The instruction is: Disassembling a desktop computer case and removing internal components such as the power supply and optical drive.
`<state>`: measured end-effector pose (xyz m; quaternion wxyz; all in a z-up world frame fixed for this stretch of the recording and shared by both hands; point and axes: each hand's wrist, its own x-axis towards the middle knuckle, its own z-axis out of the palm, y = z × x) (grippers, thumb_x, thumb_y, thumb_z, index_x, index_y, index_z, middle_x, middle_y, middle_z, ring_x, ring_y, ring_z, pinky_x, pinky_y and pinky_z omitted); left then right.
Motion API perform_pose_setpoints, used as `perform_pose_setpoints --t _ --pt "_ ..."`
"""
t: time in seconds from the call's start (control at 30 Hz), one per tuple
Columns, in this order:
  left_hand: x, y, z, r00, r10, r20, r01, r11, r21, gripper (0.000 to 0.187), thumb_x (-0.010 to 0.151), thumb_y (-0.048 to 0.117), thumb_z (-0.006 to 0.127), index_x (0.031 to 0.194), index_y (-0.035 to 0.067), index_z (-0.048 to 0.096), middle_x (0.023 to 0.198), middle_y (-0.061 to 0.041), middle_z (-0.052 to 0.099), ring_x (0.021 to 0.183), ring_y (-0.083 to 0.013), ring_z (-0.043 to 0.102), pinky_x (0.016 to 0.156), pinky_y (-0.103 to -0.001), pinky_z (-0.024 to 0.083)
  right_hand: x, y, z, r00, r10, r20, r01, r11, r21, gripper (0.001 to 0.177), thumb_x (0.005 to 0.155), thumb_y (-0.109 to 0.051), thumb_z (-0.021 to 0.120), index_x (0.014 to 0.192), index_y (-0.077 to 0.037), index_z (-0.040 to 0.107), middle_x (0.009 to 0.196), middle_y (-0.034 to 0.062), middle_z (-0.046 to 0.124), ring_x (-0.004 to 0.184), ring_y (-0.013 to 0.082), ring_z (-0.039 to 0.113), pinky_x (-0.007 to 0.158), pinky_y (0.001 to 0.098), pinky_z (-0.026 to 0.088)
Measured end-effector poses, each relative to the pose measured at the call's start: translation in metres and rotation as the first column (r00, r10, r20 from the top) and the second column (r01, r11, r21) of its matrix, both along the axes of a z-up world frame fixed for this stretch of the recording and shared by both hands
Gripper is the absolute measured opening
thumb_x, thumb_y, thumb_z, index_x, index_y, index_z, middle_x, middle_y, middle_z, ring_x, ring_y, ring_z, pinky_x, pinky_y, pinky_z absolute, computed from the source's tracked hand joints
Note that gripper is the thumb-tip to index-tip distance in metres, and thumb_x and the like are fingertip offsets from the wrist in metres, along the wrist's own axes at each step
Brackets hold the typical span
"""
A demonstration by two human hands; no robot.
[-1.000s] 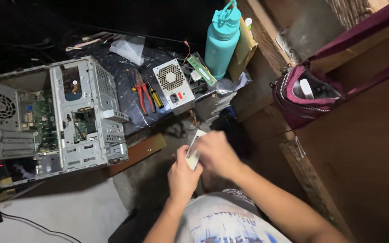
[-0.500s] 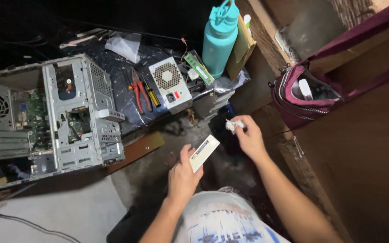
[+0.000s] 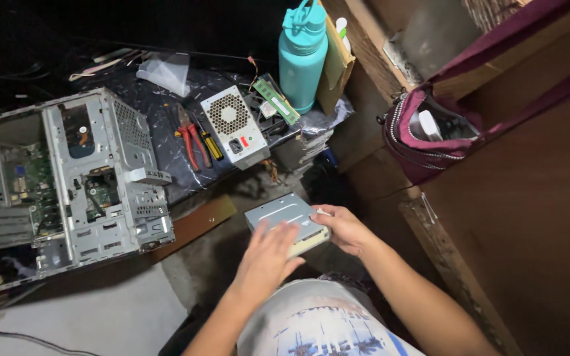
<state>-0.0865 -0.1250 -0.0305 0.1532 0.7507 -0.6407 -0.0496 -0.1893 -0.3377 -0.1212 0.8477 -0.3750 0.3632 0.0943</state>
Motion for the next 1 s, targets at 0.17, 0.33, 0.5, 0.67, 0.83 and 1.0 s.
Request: perform_pose_setpoints --t 0.17,0.33,0.5,0.67,0.83,1.0 --pt "-0.007 -0.001 -0.04 -0.324 0.306 -0.895 -0.782 0.446 0.435 0.08 0.088 0.029 0.071 0.15 0.017 0.022 0.145 -0.008 0.047 0.134 -0.0275 0.05 0.111 -0.043 0.04 -0.005 -0.004 0.017 1.0 -0.023 0.005 0.023 0.999 0.046 0.047 0.089 -0.014 0.068 0.133 0.003 0.061 0.113 0.0129 0.073 0.101 0.0224 0.071 0.091 0.0394 0.057" --pt "-0.019 0.002 -0.096 -0.842 -0.093 -0.531 -0.488 0.552 0.676 0.058 0.088 0.027 0.066 0.139 0.002 0.054 0.134 -0.015 0.064 0.123 -0.0329 0.061 0.105 -0.049 0.049 -0.014 -0.009 -0.031 0.996 0.079 0.034 -0.066 0.96 -0.272 0.039 0.1 -0.016 0.062 0.133 0.004 0.067 0.114 0.0123 0.075 0.102 0.0167 0.071 0.093 0.0335 0.056" --pt "-0.015 0.032 -0.117 -0.857 -0.205 -0.473 -0.511 0.466 0.723 0.054 0.09 0.025 0.064 0.136 0.0 0.056 0.131 -0.016 0.067 0.119 -0.0343 0.064 0.104 -0.05 0.051 0.005 -0.007 -0.023 0.996 0.035 0.081 0.016 0.827 -0.562 0.034 0.103 -0.008 0.049 0.13 0.004 0.067 0.105 0.0128 0.075 0.084 0.0191 0.072 0.078 0.0336 0.061" --pt "-0.001 0.061 -0.1 -0.832 -0.338 -0.44 -0.547 0.366 0.753 0.051 0.088 0.026 0.063 0.133 0.004 0.057 0.128 -0.017 0.067 0.116 -0.0378 0.065 0.1 -0.059 0.052 0.062 0.031 0.089 0.982 0.171 0.077 -0.058 0.666 -0.744 0.027 0.097 0.005 0.05 0.12 -0.006 0.059 0.091 0.0107 0.073 0.076 0.0137 0.072 0.071 0.0315 0.06" --pt "0.009 0.086 -0.114 -0.765 -0.474 -0.437 -0.614 0.331 0.716 0.048 0.089 0.026 0.063 0.131 0.002 0.059 0.127 -0.016 0.069 0.116 -0.0382 0.067 0.1 -0.061 0.053 0.135 0.076 0.094 0.861 0.502 0.08 -0.091 0.307 -0.947 0.036 0.082 0.006 0.058 0.116 -0.006 0.062 0.091 0.018 0.072 0.086 0.0322 0.072 0.075 0.0398 0.057" --pt "0.013 0.105 -0.137 -0.742 -0.542 -0.394 -0.6 0.275 0.751 0.048 0.089 0.024 0.062 0.131 0.002 0.059 0.128 -0.017 0.069 0.117 -0.0396 0.066 0.102 -0.062 0.052 0.228 0.12 0.065 0.751 0.636 0.175 0.057 0.201 -0.978 0.013 0.095 -0.001 0.059 0.108 -0.004 0.063 0.1 0.024 0.066 0.098 0.045 0.064 0.083 0.0473 0.052"
